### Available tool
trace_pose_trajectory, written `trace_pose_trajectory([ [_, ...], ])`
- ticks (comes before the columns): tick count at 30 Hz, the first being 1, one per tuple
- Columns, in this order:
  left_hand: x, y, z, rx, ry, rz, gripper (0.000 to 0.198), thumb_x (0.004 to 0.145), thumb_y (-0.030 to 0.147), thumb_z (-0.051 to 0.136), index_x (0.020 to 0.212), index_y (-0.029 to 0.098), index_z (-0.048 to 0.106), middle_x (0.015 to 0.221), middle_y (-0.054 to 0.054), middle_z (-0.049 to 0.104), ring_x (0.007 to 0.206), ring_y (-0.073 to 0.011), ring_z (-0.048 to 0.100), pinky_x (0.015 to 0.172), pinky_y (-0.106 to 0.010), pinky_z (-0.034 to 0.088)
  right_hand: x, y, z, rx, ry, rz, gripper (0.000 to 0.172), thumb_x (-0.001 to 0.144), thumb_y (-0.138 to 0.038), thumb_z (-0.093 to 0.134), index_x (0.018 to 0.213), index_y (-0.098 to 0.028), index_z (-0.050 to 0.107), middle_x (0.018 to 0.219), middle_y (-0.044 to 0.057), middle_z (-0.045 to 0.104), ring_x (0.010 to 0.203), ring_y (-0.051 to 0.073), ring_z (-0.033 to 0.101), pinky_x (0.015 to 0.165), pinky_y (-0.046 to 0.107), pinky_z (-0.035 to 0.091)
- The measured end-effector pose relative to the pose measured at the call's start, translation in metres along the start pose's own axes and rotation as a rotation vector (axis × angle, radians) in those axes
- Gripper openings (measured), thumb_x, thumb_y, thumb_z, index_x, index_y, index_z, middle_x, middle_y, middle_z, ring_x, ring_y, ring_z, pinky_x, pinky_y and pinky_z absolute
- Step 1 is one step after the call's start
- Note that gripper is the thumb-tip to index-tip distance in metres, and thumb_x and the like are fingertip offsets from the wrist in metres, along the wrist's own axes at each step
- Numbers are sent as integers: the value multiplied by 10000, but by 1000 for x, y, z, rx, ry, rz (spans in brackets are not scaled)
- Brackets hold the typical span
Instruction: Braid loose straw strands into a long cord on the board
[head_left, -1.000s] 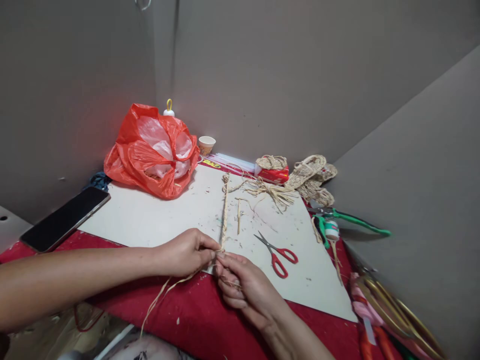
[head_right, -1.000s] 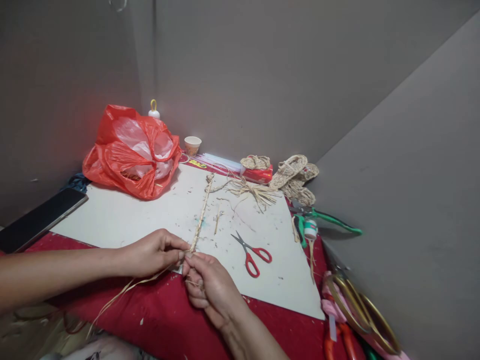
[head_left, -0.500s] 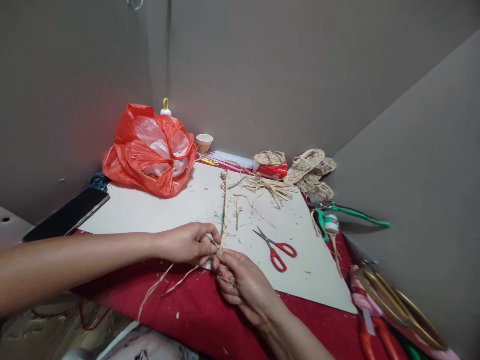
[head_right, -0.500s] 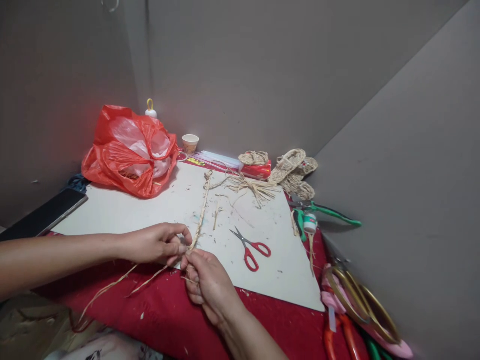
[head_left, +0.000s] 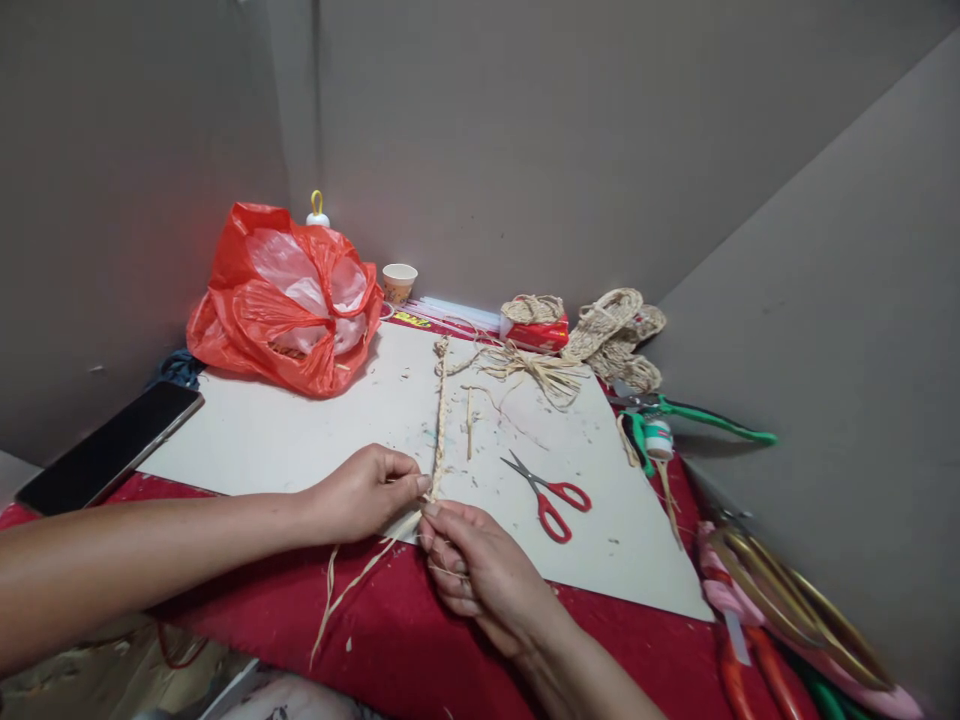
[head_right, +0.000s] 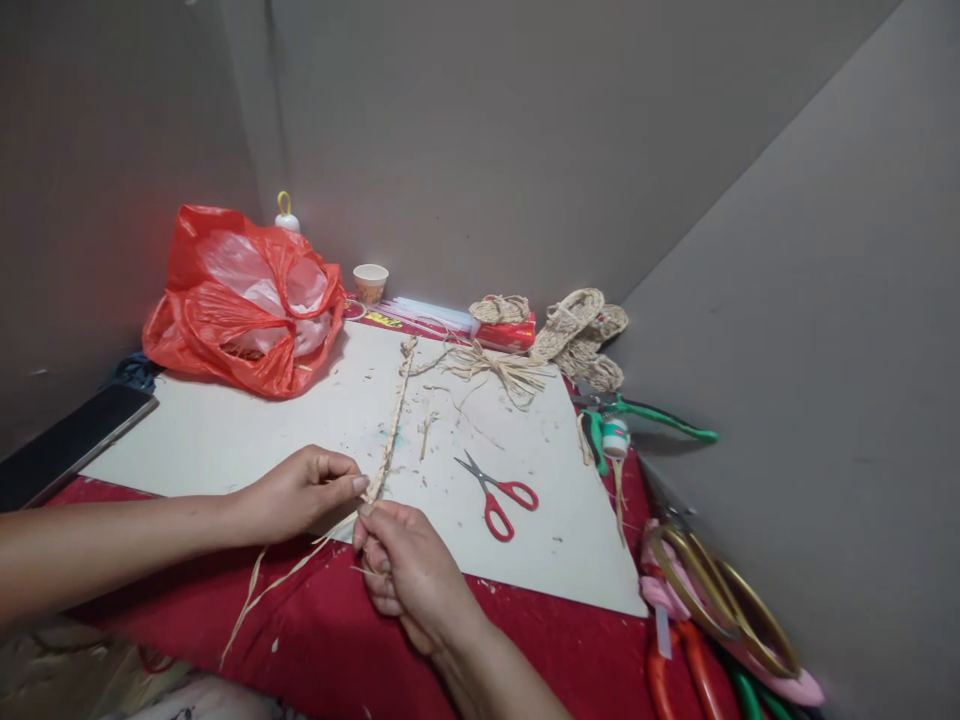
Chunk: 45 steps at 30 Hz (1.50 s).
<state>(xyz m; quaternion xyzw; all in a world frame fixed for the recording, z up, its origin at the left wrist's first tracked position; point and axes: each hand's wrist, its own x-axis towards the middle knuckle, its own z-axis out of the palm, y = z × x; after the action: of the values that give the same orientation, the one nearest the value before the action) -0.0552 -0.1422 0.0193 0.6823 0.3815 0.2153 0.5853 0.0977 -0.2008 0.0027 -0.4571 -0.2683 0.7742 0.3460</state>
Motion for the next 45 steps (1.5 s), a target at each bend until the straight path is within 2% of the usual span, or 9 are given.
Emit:
trace_pose_trajectory([
  [6, -4, 16, 1, 96, -98, -63, 247, 822, 273, 388, 722, 134, 566, 604, 19, 538, 523, -76, 395, 518, -185, 322, 0, -1, 3, 11, 34, -14, 270, 751, -383, 591, 640, -152, 508, 408, -109, 294, 340, 13, 150, 320, 152, 65],
  [10, 0, 26, 0, 77, -166, -200, 167, 786, 233, 392, 697, 155, 509, 528, 34, 502, 417, -68, 382, 432, -179, 301, -1, 2, 7, 43, 85, -51, 295, 706, -388, 641, 626, -163, 469, 401, -115, 306, 332, 3, 142, 323, 146, 70],
  [15, 5, 35, 6, 137, -181, -306, 122, 784, 163, 364, 716, 177, 464, 467, 40, 501, 377, -110, 486, 418, -204, 370, 0, 7, 5, 100, 84, -106, 324, 710, -381, 661, 603, -163, 446, 409, -113, 299, 325, 0, 145, 321, 150, 78],
  [24, -2, 19, 28, -328, 41, -316, 223, 849, 338, 435, 924, 140, 507, 496, 13, 568, 407, -108, 530, 419, -200, 404, -2, 10, -1, 190, 9, -192, 326, 797, -376, 612, 606, -139, 497, 448, -92, 297, 356, 7, 158, 333, 153, 92],
  [29, -2, 8, 36, -476, 128, -265, 367, 818, 413, 500, 1052, 131, 497, 462, 34, 554, 381, -111, 521, 401, -203, 410, -4, 10, 2, 198, -42, -205, 290, 841, -322, 562, 631, -126, 522, 474, -44, 432, 365, 6, 183, 341, 147, 88],
  [33, -2, 4, 44, -527, 124, -227, 445, 780, 531, 506, 982, 135, 504, 477, 20, 566, 379, -110, 522, 388, -192, 395, -2, 12, 4, 229, 24, -245, 255, 819, -310, 600, 651, -129, 535, 457, -44, 451, 362, 8, 244, 344, 127, 129],
  [38, -6, 6, 50, -517, 103, -171, 452, 793, 596, 429, 739, 150, 486, 471, 2, 552, 383, -105, 516, 382, -181, 360, -1, 14, 7, 241, 75, -281, 233, 811, -327, 610, 689, -135, 562, 449, -45, 462, 368, 29, 352, 402, 148, 315],
  [42, -8, 8, 50, -503, 71, -180, 432, 812, 556, 403, 689, 149, 481, 485, -4, 549, 397, -102, 503, 430, -210, 392, -3, 14, 8, 190, 80, -274, 270, 824, -331, 587, 639, -138, 549, 432, -17, 484, 378, 58, 412, 362, 145, 264],
  [45, -8, 12, 41, -520, 17, -228, 374, 820, 468, 387, 677, 142, 501, 528, -19, 571, 452, -111, 531, 488, -230, 423, -2, 13, 5, 232, 88, -265, 289, 814, -331, 604, 608, -143, 529, 409, -47, 421, 360, 41, 360, 360, 140, 259],
])
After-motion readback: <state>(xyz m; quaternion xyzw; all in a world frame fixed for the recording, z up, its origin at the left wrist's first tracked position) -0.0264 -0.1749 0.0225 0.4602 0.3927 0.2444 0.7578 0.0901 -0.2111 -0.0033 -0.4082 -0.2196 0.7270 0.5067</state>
